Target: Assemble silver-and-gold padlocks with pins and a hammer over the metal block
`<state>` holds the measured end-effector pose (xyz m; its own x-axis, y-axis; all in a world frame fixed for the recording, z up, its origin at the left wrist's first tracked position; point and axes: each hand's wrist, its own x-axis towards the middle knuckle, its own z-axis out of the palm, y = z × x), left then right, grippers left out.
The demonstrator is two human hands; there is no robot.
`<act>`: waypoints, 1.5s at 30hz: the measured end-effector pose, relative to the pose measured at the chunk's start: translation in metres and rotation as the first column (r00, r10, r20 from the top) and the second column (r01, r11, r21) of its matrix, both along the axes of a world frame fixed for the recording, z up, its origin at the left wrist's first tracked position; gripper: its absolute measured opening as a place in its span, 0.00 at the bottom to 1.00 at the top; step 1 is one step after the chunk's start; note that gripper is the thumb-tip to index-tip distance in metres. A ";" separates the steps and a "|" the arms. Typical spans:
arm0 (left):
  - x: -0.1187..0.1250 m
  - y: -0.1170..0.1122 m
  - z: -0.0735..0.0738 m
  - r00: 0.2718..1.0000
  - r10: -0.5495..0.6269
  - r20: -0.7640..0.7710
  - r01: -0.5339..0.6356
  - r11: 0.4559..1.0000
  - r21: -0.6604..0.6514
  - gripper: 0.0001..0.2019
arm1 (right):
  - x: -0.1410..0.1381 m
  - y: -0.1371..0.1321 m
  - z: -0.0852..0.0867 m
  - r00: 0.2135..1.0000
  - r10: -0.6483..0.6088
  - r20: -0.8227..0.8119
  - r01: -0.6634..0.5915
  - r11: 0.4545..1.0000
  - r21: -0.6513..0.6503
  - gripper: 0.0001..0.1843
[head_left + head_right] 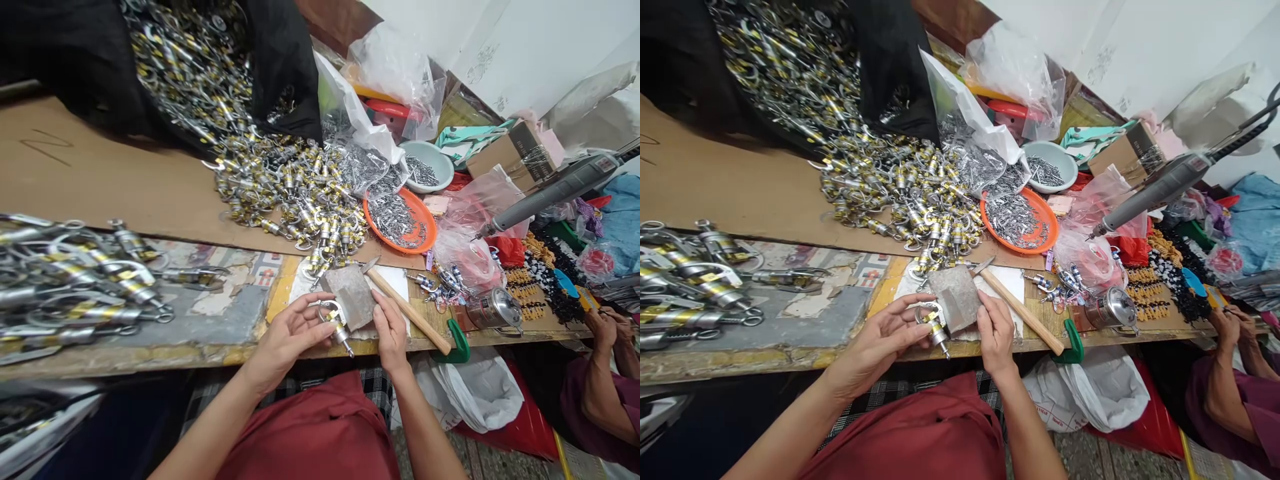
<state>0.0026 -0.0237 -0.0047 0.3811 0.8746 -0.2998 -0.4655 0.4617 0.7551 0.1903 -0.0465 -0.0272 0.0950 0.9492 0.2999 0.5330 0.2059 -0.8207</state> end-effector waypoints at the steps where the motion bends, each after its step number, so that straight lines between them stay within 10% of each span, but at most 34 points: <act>1: 0.000 0.000 0.000 1.000 0.000 0.000 0.000 1.000 0.005 0.24 | 0.000 0.000 0.000 1.000 -0.001 0.001 0.001 1.000 0.003 0.18; 45: 0.003 -0.006 0.001 0.993 0.087 -0.079 -0.090 0.995 -0.035 0.22 | -0.005 -0.009 0.001 0.986 -0.064 0.157 0.064 0.998 0.002 0.20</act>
<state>0.0052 -0.0294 -0.0037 0.2770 0.8911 -0.3596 -0.4467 0.4507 0.7728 0.1858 -0.0552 -0.0262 0.1078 0.9436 0.3132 0.6670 0.1650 -0.7266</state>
